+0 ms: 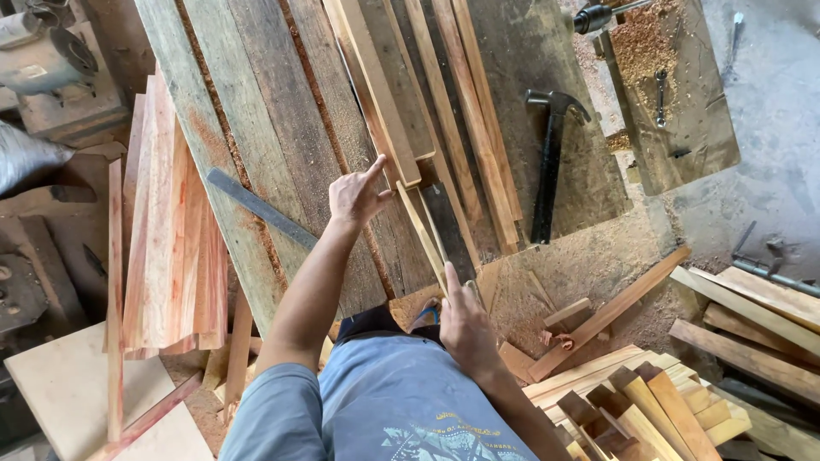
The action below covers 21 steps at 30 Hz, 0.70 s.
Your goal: Measuring and aligning wooden pieces at a workbench in a carpentry workshop.
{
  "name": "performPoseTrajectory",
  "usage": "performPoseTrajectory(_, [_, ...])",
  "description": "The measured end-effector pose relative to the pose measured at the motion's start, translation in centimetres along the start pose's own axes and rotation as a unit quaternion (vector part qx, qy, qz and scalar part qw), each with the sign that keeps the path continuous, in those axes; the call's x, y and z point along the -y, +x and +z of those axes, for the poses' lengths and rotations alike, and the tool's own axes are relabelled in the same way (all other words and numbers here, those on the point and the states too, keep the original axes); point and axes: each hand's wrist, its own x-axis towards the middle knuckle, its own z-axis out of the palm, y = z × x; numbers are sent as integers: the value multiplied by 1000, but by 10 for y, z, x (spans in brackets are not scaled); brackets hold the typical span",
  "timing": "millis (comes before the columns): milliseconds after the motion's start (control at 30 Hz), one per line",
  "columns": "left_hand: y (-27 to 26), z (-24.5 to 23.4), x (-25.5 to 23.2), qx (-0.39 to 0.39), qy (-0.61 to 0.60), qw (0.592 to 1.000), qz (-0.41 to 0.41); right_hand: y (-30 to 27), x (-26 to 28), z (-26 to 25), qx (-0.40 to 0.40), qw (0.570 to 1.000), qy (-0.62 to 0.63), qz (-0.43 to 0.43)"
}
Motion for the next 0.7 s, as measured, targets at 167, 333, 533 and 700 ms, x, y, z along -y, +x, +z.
performPoseTrajectory(167, [4,4,4,-10,-2,1000,15,20,1,17,-11,999,-35,-12])
performPoseTrajectory(333, [6,6,6,-13,5,1000,27,24,5,23,-17,998,-60,-15])
performPoseTrajectory(533, [14,12,12,-12,17,999,39,28,-11,40,5,999,-45,16])
performPoseTrajectory(700, [16,-3,19,7,12,998,61,32,-2,38,9,998,-49,38])
